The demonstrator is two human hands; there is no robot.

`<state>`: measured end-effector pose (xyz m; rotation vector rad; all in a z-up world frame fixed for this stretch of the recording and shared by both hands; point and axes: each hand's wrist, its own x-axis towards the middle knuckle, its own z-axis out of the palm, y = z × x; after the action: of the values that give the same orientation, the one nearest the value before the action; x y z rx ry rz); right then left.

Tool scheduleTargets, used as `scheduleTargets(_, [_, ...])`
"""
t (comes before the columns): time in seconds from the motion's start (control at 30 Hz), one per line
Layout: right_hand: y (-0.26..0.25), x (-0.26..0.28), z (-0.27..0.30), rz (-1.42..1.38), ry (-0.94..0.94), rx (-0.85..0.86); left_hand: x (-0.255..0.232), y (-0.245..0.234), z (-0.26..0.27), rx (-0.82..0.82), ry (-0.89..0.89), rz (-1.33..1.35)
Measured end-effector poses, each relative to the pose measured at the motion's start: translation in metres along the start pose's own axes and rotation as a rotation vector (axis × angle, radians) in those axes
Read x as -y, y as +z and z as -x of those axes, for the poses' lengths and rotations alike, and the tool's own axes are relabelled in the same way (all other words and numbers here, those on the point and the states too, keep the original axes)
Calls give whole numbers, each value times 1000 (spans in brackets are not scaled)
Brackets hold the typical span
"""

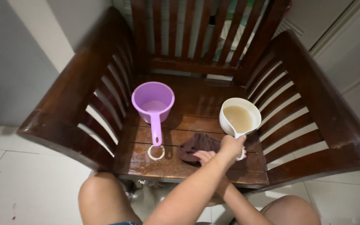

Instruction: Cleaning a wooden chair using a cloth and soapy water.

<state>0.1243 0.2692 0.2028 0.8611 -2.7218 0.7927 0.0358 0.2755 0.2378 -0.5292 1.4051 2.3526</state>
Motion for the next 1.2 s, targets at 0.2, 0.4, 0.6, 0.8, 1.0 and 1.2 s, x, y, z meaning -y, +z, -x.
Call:
scheduleTargets(0.2, [-11,-75,43,-517,282,-262,-28,-76,13,54,151,-154])
scheduleTargets(0.4, [-76,-124,17,-478,359,-365,-55,-134,38,22,146,-237])
scheduleTargets(0.6, [-122,-125,-50,-345,626,-319,-76,-171,78,0,138,-203])
scheduleTargets(0.8, [-69,-116,-63,155,690,86,-77,-208,92,22,125,-168])
scheduleTargets(1.0, [-34,-48,-43,459,529,212,-88,-235,104,31,51,-227])
scheduleTargets(1.2, [-10,-114,-29,296,278,39,-104,-238,144,31,181,-246])
